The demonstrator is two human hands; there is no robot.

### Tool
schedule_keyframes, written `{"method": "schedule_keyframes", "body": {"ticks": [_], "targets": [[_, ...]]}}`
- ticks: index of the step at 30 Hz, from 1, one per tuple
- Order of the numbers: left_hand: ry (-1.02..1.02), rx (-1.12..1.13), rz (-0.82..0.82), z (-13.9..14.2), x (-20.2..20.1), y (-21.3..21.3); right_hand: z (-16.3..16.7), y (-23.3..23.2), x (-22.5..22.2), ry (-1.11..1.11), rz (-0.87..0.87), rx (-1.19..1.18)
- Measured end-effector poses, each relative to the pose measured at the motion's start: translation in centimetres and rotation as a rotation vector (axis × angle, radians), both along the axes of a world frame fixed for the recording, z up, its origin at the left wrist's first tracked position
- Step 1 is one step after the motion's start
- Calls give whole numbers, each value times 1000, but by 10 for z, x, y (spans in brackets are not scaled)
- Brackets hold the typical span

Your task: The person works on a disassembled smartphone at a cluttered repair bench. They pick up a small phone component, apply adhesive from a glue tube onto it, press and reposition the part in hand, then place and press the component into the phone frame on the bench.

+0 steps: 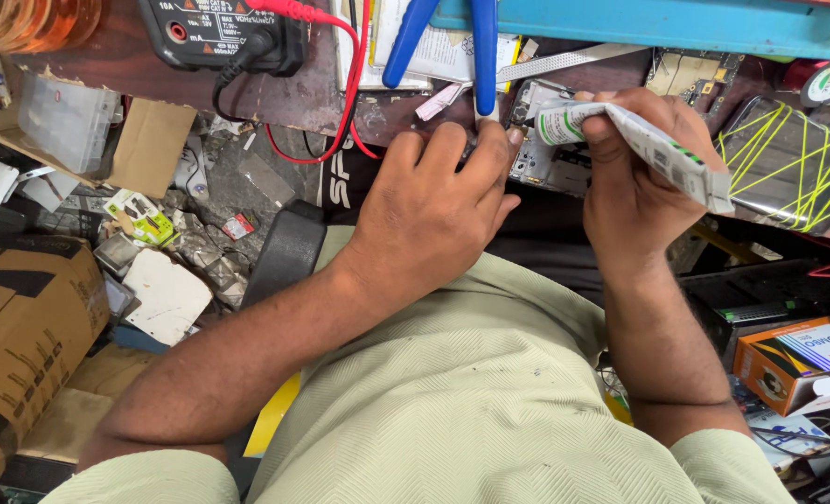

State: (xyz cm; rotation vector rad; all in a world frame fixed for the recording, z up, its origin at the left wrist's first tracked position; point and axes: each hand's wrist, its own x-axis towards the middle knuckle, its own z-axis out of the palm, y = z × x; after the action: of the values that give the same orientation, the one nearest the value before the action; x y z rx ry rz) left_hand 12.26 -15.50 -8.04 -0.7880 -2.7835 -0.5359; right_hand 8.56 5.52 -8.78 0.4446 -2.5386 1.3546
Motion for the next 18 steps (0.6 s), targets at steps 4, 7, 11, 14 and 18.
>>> {"method": "schedule_keyframes", "body": {"ticks": [4,7,11,14,18], "targets": [[-28,10,5,0,1,-1,9,-4,-2,46,33,89],[-24,9,10,0,1,0,13,-6,-3,91,48,149],[-21,10,7,0,1,-2,16,-9,-4,106,49,184],[-14,5,1,0,1,-5,17,-11,-5,113,58,197],[-1,-1,1,0,1,-5,16,-13,-6,135,36,180]]}}
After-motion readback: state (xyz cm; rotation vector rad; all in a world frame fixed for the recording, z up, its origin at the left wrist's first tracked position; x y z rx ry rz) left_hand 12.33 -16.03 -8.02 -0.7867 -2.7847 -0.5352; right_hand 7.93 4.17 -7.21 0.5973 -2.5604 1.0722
